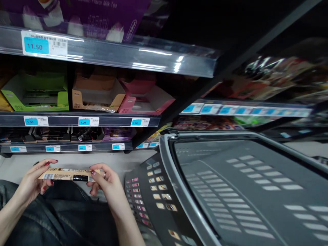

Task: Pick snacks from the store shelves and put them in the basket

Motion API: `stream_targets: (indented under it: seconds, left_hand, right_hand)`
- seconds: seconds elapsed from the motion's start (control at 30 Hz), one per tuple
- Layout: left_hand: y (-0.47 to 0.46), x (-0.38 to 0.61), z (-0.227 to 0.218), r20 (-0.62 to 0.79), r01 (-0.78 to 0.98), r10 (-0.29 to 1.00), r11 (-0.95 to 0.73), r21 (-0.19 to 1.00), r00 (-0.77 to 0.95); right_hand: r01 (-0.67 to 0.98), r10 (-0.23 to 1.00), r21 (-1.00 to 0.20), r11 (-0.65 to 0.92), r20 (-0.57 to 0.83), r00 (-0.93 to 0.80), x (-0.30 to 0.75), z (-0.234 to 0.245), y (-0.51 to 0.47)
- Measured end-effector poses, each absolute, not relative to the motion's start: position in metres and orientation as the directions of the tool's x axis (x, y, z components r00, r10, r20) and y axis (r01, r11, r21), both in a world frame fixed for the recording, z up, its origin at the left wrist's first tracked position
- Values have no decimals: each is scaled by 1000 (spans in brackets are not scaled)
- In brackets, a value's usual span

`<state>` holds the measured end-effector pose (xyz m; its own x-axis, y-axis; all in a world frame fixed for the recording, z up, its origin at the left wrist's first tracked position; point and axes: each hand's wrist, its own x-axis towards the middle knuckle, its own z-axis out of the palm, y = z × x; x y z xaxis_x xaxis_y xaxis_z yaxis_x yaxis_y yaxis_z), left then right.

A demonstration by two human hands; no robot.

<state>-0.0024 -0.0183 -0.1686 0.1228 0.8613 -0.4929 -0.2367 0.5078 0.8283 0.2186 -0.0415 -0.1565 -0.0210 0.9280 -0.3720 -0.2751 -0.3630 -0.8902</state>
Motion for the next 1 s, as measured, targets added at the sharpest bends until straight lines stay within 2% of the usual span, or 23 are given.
stream_targets:
  seconds: [0.43,0.73,1.0]
  left_hand:
    - [-19,0,-168,-475,-276,869,494,825,135]
    - [-19,1,-169,-471,-271,869,495,826,150]
    - [-21,6,-167,-467,-336,881,463,820,77]
  right_hand:
    - [-278,915,-879,-388,-403,-6,219,-152,-41]
    - [-271,933,-896,-352,-359,-26,220,-154,-42]
    - [-127,959,-951,-281,-284,7,221,-145,-40]
